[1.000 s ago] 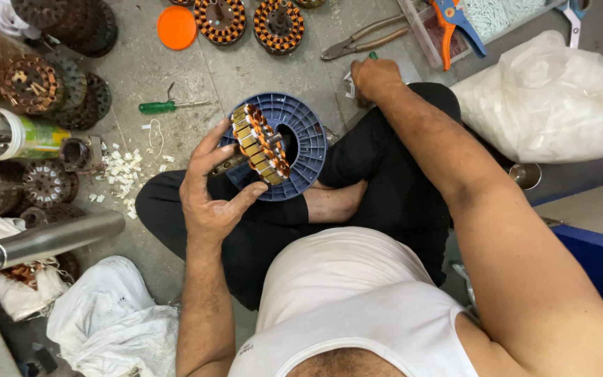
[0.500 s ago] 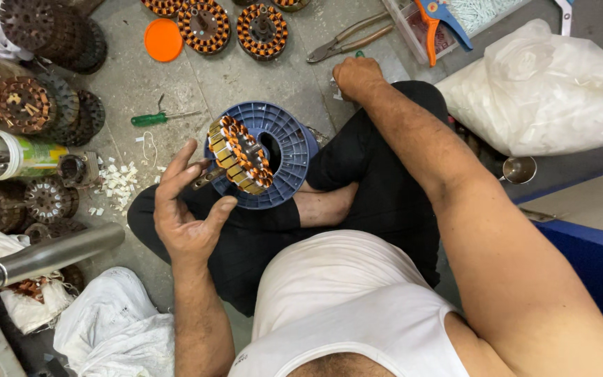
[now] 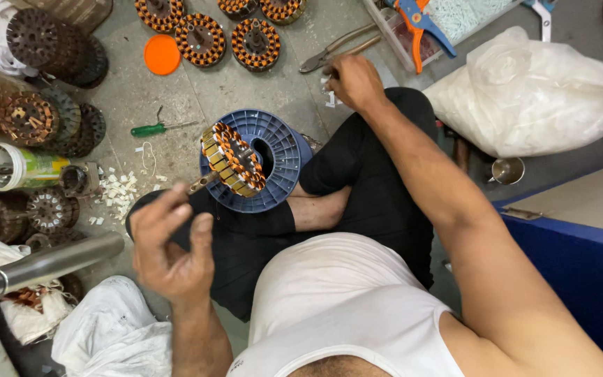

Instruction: The person inserts small white plastic spacers into the slots of a copper-wound motor stator using a green-handled screwdriver. They repeatedly pick up spacers, place them into the slots, and press them down to secure them.

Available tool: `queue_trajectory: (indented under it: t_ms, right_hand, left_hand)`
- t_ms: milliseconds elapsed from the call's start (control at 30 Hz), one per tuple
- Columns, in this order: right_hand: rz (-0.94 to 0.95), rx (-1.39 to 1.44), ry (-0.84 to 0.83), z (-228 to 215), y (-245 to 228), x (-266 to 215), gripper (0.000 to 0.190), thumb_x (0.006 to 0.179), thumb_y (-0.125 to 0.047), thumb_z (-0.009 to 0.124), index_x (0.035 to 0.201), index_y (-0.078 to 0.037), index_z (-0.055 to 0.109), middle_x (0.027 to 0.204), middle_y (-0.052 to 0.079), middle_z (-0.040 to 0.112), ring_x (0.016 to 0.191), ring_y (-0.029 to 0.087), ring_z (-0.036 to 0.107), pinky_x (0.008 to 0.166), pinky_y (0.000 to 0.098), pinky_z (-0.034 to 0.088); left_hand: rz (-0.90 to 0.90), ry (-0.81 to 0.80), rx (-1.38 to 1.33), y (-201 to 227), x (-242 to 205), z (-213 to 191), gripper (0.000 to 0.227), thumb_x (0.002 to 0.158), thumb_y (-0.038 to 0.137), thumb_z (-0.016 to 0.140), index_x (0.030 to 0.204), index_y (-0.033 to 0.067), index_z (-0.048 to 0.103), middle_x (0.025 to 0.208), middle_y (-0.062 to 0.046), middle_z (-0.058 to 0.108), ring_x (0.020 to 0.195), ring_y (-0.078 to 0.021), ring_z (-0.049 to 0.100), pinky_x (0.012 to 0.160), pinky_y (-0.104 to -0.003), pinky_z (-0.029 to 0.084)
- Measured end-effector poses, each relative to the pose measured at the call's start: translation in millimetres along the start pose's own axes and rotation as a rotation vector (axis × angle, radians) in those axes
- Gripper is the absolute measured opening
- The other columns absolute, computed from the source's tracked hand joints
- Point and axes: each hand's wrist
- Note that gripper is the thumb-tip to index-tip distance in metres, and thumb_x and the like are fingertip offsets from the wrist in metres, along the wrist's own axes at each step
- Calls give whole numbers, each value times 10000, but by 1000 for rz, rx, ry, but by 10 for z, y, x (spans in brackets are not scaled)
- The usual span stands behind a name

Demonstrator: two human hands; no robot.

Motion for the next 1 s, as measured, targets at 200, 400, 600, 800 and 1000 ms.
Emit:
queue_trajectory:
  t_ms: [200, 400, 600, 800, 1000]
  right_hand:
    - [-187, 400, 34, -686, -1253, -986, 157, 861, -19, 779, 1012, -37, 741, 919, 108, 697, 853, 255, 711, 738, 361, 566]
    - [-434, 336, -58, -1156, -2110, -1389, 237, 807, -100, 865, 989, -32, 730, 919, 83, 682, 771, 221, 692, 630, 336, 551]
    - [-475, 278, -100, -1211, -2297, -1384, 225, 816, -19, 809, 1019, -32, 713, 989, 71, 700, 837, 217, 719, 692, 320, 576]
    - [-376, 470, -187, -1119, -2460, -1401, 216, 807, 27, 797, 996, -22, 706, 1023, 97, 697, 897, 216, 743, 734, 293, 612]
    - [-265, 440, -243, -1073, -2556, -1405, 166, 830, 89, 743, 953, 3, 672, 918, 96, 707, 801, 187, 753, 654, 280, 598]
  left_hand:
    - [-27, -235, -36, 299, -32, 192, 284, 835, 63, 867, 1071, 44, 710, 1007, -110, 750, 917, -219, 715, 784, -336, 572]
    - [-88, -356, -182, 355, -104, 378, 257, 837, 43, 833, 1069, 30, 724, 1052, -94, 749, 963, -227, 736, 823, -344, 595]
    - [-172, -353, -271, 339, -206, 230, 174, 851, 36, 813, 1007, 30, 736, 1048, -82, 764, 980, -204, 756, 828, -315, 618]
    - [-219, -341, -356, 266, -296, 102, 120, 839, 12, 763, 938, 5, 695, 1038, -114, 738, 991, -221, 757, 853, -350, 619]
    - [-78, -355, -256, 153, -338, 130, 183, 822, 8, 764, 955, 16, 639, 913, -97, 713, 846, -223, 737, 744, -355, 604]
Point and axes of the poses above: each hand's wrist, its own x-axis towards the middle knuckle, its own z-axis out of the palm, y = z × x
